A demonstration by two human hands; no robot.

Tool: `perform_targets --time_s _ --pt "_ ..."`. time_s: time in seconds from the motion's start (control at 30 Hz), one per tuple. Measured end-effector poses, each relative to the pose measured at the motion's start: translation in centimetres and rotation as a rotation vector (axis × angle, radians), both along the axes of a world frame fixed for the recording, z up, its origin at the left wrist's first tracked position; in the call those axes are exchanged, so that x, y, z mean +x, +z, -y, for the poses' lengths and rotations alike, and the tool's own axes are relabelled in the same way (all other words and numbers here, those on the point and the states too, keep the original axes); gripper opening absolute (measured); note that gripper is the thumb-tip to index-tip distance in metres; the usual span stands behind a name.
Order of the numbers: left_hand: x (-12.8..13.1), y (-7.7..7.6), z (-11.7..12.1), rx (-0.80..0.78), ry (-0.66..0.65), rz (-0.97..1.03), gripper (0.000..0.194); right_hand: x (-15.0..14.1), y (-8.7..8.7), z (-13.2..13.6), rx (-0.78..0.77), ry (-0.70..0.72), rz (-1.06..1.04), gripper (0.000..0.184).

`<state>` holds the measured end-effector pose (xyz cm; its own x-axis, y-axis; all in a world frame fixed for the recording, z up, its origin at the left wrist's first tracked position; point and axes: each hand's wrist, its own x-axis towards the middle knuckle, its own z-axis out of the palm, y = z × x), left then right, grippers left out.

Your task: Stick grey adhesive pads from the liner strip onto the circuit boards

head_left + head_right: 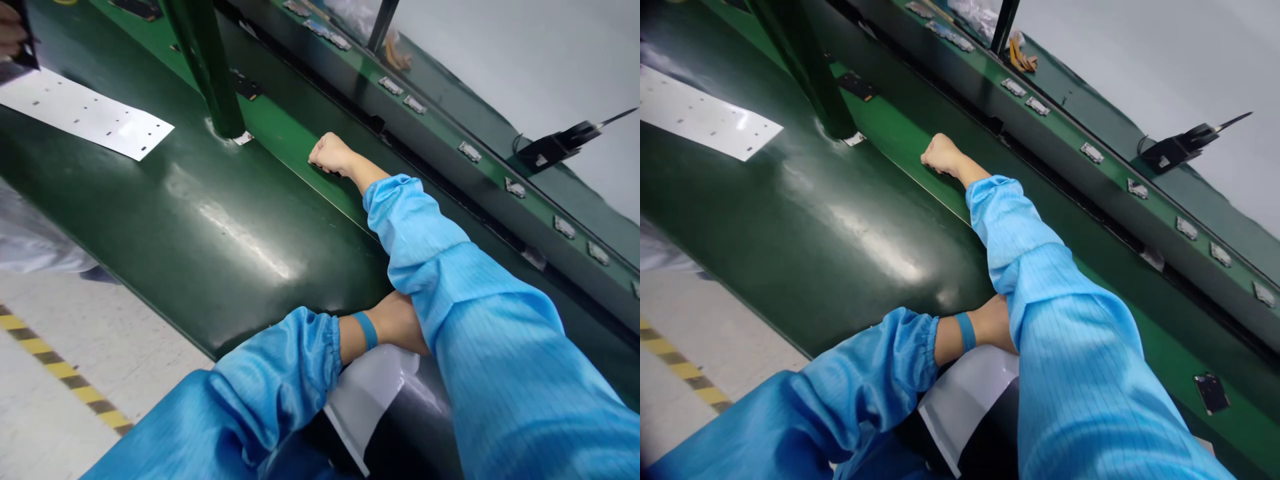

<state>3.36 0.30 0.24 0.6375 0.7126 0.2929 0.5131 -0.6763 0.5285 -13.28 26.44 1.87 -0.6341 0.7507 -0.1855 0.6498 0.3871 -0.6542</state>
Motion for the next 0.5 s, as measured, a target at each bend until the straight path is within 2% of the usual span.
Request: perform_targets --time_s 0.13,0.27,0.5 --pt "0.2 0.0 -0.2 0.012 0.003 0.040 0.019 0.7 0.0 0.3 0.025 -0.008 0.019 0.019" --pt "0.5 -0.1 -0.3 0.047 0.012 0.063 0.019 1.3 -0.3 0.1 0.018 -0.017 0.025 0.014" --pt "1.3 -1.8 -0.6 0.162 0.041 0.209 0.020 2.5 -0.8 -0.7 -0.019 0.006 0.048 0.015"
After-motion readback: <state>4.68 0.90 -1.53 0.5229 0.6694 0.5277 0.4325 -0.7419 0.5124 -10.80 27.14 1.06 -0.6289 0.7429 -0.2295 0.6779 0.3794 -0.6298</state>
